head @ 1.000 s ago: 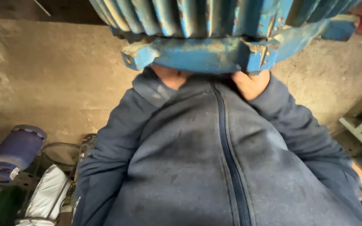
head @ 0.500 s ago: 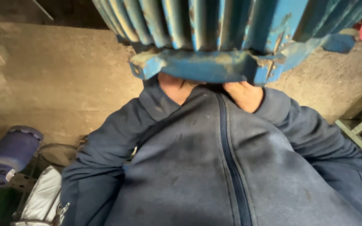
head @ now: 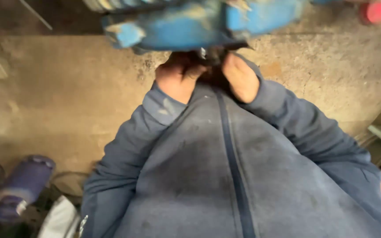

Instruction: The person retrieves a black rubber seal from a plastic bag and applies red grease to it from a jar. They then place the greased seal onto the shaft of a blue electric motor and use a hammer to tap it into place.

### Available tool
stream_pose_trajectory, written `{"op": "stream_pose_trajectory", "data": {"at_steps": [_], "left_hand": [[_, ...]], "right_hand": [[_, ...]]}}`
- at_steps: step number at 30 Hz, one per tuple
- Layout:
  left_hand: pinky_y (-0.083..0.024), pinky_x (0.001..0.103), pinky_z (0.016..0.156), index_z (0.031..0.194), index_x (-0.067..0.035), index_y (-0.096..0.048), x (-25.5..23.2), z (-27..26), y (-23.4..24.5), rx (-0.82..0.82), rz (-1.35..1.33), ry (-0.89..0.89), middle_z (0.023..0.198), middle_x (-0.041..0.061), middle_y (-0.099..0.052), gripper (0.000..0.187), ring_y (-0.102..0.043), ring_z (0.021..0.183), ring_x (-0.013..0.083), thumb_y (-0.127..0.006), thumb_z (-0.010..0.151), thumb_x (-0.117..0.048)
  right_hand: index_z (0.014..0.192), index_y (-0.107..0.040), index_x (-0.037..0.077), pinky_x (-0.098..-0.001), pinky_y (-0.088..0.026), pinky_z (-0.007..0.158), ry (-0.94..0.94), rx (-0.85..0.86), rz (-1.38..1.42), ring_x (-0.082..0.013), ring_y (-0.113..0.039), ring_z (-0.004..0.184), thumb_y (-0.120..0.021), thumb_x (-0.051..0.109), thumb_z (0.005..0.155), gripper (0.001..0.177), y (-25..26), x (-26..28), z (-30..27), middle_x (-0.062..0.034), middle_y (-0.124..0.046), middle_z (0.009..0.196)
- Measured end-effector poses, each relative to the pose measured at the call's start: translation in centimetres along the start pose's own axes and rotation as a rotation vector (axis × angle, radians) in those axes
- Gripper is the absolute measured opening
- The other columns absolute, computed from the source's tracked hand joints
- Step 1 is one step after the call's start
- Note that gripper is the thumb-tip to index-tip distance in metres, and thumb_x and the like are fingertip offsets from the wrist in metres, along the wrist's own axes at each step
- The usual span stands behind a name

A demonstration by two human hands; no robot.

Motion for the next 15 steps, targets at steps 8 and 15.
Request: {"op": "stream_pose_trajectory", "data": {"at_steps": [8,15], "left_hand": [[-0.059,0.035,0.075,0.111,-0.002,-0.073,1.5,-0.5,1.0,-0.023,0.063,0.133,0.088,0.008,-0.077,0.031,-0.076,0.080,0.0205,-0.061,0.107,-0.030],[-0.060,0.051,0.104,0.151,0.001,-0.039,10.0,0.1,-4.8,0.251,-0.976,0.161,0.143,0.020,-0.060,0.086,-0.068,0.125,0.0398,-0.069,0.096,-0.058]], "right_hand": [[0.116,-0.067,0.003,-0.0293,-0.050,0.081,-0.044,-0.084,0.198,-0.0127,-0.062,0.090,-0.026,0.062,0.109,0.073,-0.4,-2.7,2.6,-0.0026,-0.069,0.100],[0.115,-0.069,-0.002,-0.0319,-0.053,0.087,0.068,-0.302,-0.162,-0.0139,-0.064,0.096,-0.054,0.038,0.110,0.043,3.0,-2.0,-2.1,-0.0061,-0.071,0.105]]}}
Point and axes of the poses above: each hand's wrist, its own z-axis towards the middle knuckle, its own y-axis out of the back of the hand, x = y × z, the point moved 10 cm from there along z, towards the middle knuckle
